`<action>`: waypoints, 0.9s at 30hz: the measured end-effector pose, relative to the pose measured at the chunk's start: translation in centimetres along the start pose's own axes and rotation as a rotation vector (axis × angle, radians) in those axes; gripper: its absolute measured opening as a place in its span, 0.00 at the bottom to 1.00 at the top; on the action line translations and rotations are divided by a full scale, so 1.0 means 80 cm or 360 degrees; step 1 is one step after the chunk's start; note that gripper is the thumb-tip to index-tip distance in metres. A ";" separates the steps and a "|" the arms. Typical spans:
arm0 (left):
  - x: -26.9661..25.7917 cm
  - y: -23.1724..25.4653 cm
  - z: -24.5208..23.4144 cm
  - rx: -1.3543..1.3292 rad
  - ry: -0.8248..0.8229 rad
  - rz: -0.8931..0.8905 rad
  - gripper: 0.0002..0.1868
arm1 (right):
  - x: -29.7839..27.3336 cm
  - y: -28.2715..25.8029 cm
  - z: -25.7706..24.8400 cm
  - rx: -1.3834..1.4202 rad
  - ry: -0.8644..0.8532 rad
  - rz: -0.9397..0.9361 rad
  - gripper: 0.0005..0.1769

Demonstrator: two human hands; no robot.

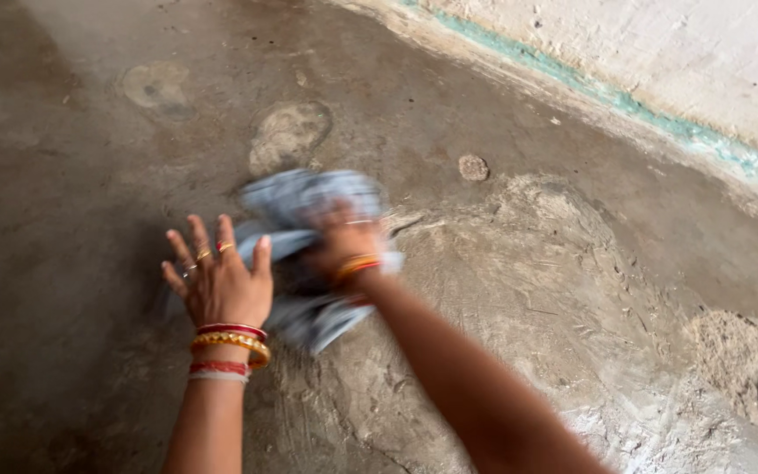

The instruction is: The person wipes a concrete floor using a cloth, periodically rinsing and wringing the cloth in a bucket of water.

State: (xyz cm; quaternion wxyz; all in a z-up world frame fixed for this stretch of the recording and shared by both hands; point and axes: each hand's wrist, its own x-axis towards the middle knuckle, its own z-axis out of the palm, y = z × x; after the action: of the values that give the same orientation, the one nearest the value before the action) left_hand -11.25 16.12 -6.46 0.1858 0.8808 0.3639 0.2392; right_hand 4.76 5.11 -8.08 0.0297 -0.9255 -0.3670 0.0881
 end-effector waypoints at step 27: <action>0.050 -0.070 -0.087 -0.0222 -0.0175 -0.0345 0.49 | -0.155 -0.241 0.039 0.0202 0.0036 -0.1417 0.45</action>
State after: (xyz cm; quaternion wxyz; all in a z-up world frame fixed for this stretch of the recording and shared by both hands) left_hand -15.71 23.85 -2.44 0.2909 0.8331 0.4286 0.1938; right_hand -17.70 10.60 -7.12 0.1254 -0.6747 -0.7230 0.0788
